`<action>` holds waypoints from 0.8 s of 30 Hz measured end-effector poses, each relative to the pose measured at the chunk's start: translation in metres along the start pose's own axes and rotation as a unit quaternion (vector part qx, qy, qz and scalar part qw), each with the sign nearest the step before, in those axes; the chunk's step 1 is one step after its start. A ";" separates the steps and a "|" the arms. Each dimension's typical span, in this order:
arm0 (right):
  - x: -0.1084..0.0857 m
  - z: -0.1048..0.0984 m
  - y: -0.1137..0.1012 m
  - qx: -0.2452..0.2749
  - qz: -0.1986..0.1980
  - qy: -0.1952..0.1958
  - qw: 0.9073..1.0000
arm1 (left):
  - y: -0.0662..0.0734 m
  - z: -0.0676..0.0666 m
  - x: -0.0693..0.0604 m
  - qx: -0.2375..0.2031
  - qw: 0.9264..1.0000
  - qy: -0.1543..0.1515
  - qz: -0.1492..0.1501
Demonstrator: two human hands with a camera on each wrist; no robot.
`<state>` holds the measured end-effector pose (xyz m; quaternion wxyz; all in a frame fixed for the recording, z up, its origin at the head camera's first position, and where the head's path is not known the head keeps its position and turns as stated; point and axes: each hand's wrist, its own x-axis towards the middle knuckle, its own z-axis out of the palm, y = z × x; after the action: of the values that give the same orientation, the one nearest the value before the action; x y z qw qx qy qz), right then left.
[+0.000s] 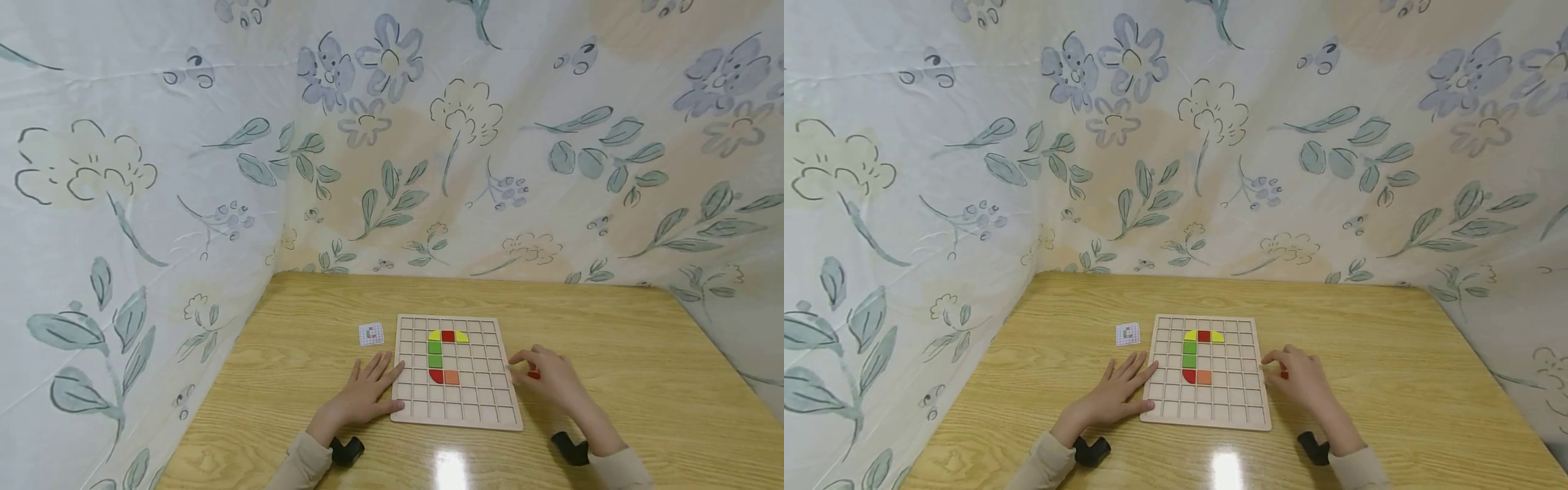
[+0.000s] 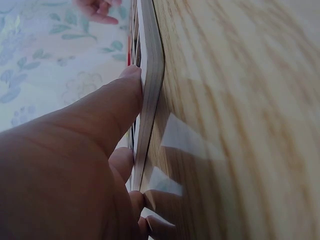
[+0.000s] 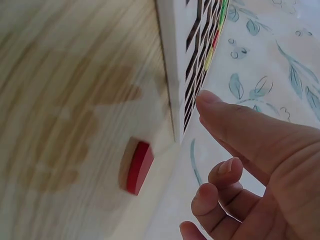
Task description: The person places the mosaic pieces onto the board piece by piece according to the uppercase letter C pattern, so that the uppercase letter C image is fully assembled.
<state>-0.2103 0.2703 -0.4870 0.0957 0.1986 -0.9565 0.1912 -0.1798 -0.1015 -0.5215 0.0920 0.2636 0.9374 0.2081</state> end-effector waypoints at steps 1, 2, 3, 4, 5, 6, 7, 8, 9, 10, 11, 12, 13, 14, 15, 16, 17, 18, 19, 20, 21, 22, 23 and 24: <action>0.000 0.000 0.002 -0.001 0.003 -0.002 1.000 | 0.000 0.000 0.000 0.000 1.000 0.000 0.000; -0.001 -0.001 0.003 -0.003 0.005 -0.003 1.000 | 0.000 0.000 0.000 -0.001 1.000 -0.001 0.000; -0.002 -0.001 0.005 -0.004 0.008 -0.005 1.000 | 0.000 0.000 0.000 -0.002 1.000 -0.001 0.000; -0.003 -0.002 0.006 -0.004 0.011 -0.006 1.000 | 0.000 0.000 0.001 -0.003 1.000 0.000 0.000; -0.004 -0.002 0.007 -0.005 0.014 -0.007 1.000 | 0.000 0.000 0.001 -0.003 1.000 0.000 0.001; -0.005 -0.003 0.008 -0.005 0.017 -0.008 1.000 | 0.000 -0.001 0.001 -0.003 1.000 0.001 0.001; -0.006 -0.003 0.010 -0.006 0.019 -0.009 1.000 | 0.000 -0.001 0.001 -0.005 1.000 0.001 0.002; -0.007 -0.004 0.011 -0.004 0.021 -0.010 1.000 | 0.000 -0.001 0.000 -0.005 1.000 0.001 0.003; -0.008 -0.004 0.013 -0.002 0.022 -0.011 1.000 | 0.001 -0.001 0.000 -0.005 1.000 0.002 0.004; -0.009 -0.005 0.014 -0.001 0.022 -0.011 1.000 | 0.001 -0.001 0.000 -0.005 1.000 0.001 0.004; -0.010 -0.005 0.016 -0.001 0.023 -0.012 1.000 | 0.001 -0.001 0.000 -0.004 1.000 0.001 0.005; -0.011 -0.005 0.018 -0.001 0.024 -0.014 1.000 | 0.001 -0.002 0.000 -0.004 1.000 0.000 0.004; -0.011 -0.006 0.019 -0.001 0.025 -0.016 1.000 | 0.001 -0.002 0.000 -0.004 1.000 0.000 0.004; -0.012 -0.006 0.021 0.000 0.027 -0.018 0.999 | 0.001 -0.002 0.000 -0.003 1.000 0.000 0.004; -0.013 -0.006 0.023 0.000 0.029 -0.021 0.999 | 0.001 -0.002 0.000 -0.003 1.000 -0.001 0.003; -0.013 -0.007 0.025 -0.001 0.032 -0.023 0.999 | 0.001 -0.002 0.000 -0.004 1.000 -0.001 0.003; -0.014 -0.007 0.026 -0.003 0.034 -0.026 0.999 | 0.001 -0.002 0.000 -0.003 1.000 -0.002 0.002; -0.015 -0.007 0.028 -0.004 0.035 -0.029 0.999 | 0.000 -0.002 0.001 -0.004 1.000 -0.002 0.002; -0.015 -0.007 0.029 -0.005 0.036 -0.030 0.999 | 0.000 -0.002 0.001 -0.003 1.000 -0.002 0.001; -0.016 -0.007 0.030 -0.005 0.038 -0.032 0.999 | 0.000 -0.002 0.001 -0.003 1.000 -0.002 0.001; -0.016 -0.007 0.031 -0.006 0.039 -0.033 0.999 | 0.000 -0.001 0.001 -0.003 1.000 -0.002 0.001; -0.016 -0.007 0.032 -0.007 0.040 -0.034 0.999 | 0.000 -0.001 0.001 -0.003 1.000 -0.002 0.001; -0.017 -0.007 0.033 -0.007 0.042 -0.034 0.999 | 0.000 -0.001 0.001 -0.002 1.000 -0.003 0.001; -0.017 -0.007 0.033 -0.006 0.044 -0.035 0.998 | 0.000 -0.001 0.001 -0.002 1.000 -0.003 0.001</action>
<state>-0.2080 0.3070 -0.4957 0.0545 0.1624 -0.9682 0.1823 -0.1811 -0.1017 -0.5205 0.0951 0.2645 0.9365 0.2094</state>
